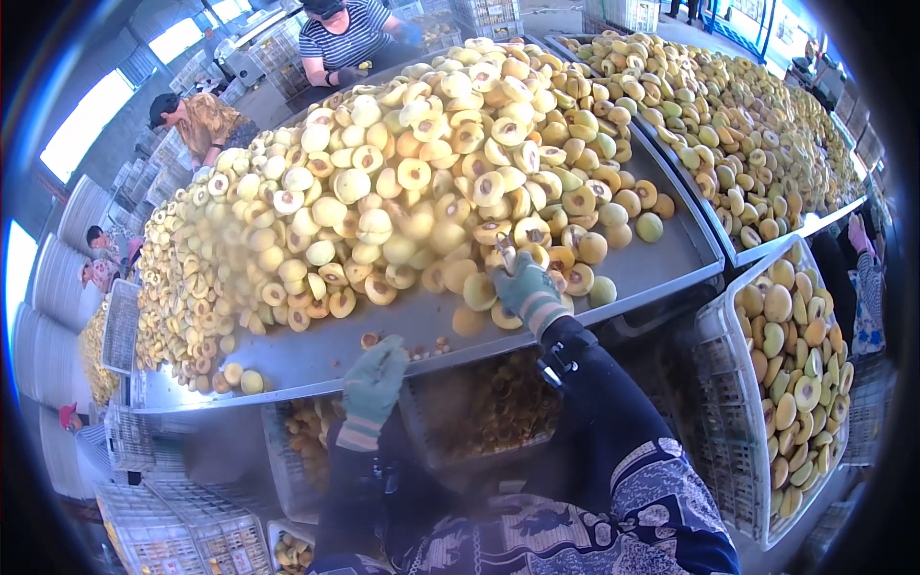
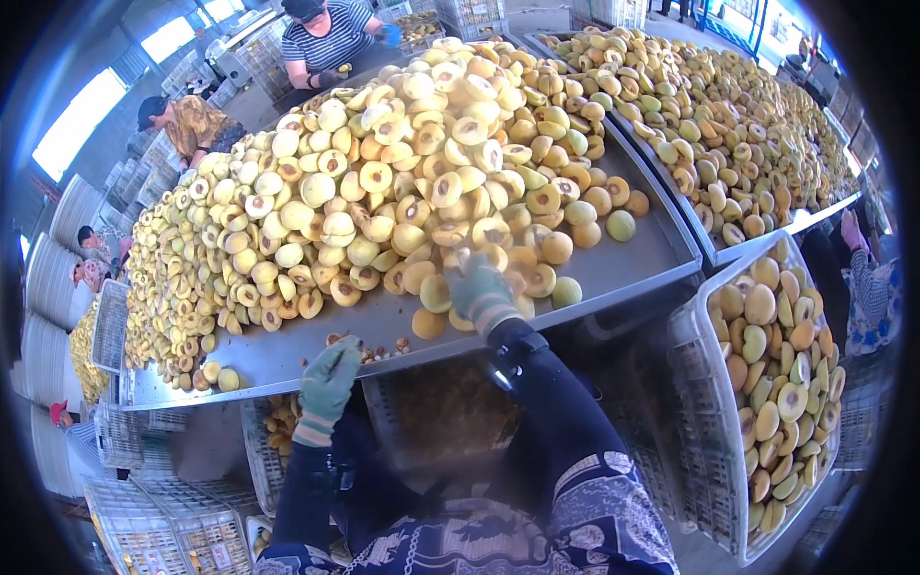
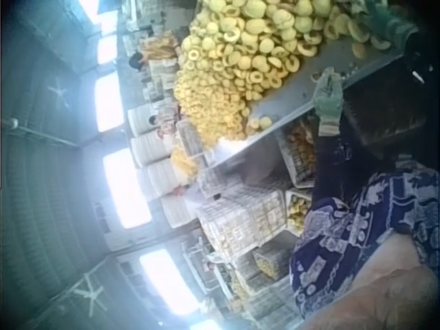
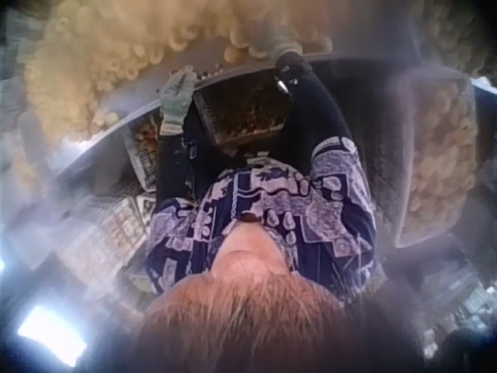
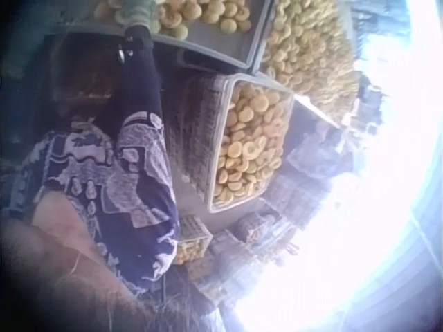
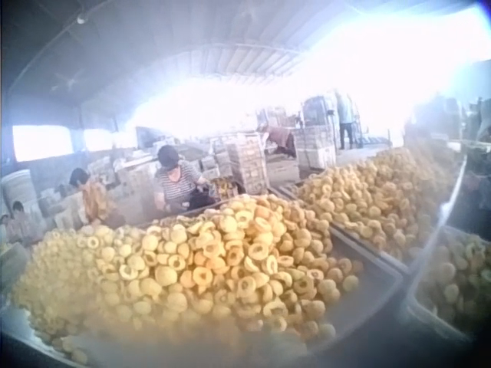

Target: The person uses a handheld tool to core yellow apricots, removing the pits and placing the processed fruit halves into a plastic crate.

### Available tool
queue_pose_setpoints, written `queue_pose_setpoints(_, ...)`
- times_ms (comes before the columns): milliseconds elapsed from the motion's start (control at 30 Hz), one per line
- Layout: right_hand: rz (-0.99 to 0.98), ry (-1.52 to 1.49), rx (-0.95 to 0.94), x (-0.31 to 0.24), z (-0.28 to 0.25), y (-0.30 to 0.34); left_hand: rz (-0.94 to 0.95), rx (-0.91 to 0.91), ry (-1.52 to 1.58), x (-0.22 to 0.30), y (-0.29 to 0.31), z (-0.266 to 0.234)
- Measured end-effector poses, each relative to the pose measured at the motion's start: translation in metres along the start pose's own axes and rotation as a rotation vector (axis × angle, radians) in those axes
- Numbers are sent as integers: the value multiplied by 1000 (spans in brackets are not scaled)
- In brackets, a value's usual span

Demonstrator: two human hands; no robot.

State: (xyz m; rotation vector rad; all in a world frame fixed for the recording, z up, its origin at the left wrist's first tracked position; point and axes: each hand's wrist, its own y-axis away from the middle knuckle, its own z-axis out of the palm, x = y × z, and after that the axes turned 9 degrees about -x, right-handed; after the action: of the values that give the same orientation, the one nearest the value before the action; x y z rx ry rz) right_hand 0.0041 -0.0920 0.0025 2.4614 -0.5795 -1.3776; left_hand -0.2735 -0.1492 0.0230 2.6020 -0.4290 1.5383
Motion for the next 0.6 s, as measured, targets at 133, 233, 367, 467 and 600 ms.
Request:
queue_pose_setpoints(133, 69, -686, -66, -13, 4, 8, -87, -33, 397, 11, -8, 23)
queue_pose_setpoints(233, 51, -825, -205, 2, -14, 22, -81, -56, 474, 16, -12, 30)
queue_pose_setpoints(367, -370, -586, -412, 23, -17, 48, -92, -43, 750, 29, -16, 43)
queue_pose_setpoints(467, -169, -591, -670, -6, -29, 87, -396, -167, 795, 59, -13, 38)
queue_pose_setpoints(600, -263, -614, -827, -18, -23, 120, -272, -571, 858, 58, 0, 46)
